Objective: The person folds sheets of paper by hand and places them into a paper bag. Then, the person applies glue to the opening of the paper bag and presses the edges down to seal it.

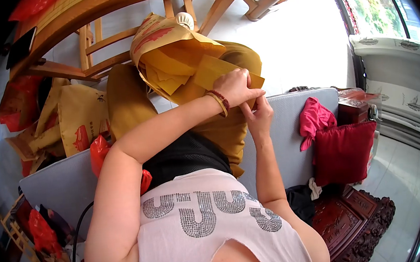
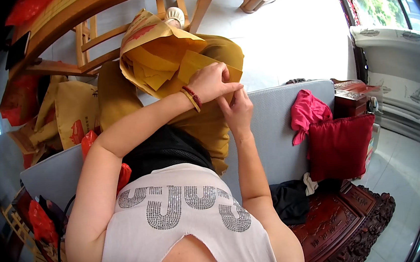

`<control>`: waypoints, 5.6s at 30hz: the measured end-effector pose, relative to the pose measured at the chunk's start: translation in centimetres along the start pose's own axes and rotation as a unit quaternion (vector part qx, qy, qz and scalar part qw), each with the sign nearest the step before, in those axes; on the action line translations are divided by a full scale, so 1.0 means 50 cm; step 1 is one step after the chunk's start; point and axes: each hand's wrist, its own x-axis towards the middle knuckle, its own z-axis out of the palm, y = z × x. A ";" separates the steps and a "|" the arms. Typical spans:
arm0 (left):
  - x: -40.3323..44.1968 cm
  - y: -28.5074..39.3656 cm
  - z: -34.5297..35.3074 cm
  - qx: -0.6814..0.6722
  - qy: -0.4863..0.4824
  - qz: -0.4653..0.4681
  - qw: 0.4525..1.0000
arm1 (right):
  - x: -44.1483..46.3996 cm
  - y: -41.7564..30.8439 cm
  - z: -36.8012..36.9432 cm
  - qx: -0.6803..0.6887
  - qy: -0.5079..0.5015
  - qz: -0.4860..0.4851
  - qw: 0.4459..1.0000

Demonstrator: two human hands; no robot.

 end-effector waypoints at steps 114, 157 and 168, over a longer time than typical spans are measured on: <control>-0.007 -0.086 -0.092 0.310 0.068 0.121 0.940 | -0.003 0.044 0.025 0.412 0.010 0.191 0.891; 0.006 -0.012 -0.010 -0.061 -0.032 0.080 0.994 | 0.002 0.041 0.031 0.222 0.002 0.058 0.973; 0.002 -0.016 -0.005 -0.057 -0.017 0.082 0.995 | 0.006 0.023 0.021 0.124 0.008 0.029 0.992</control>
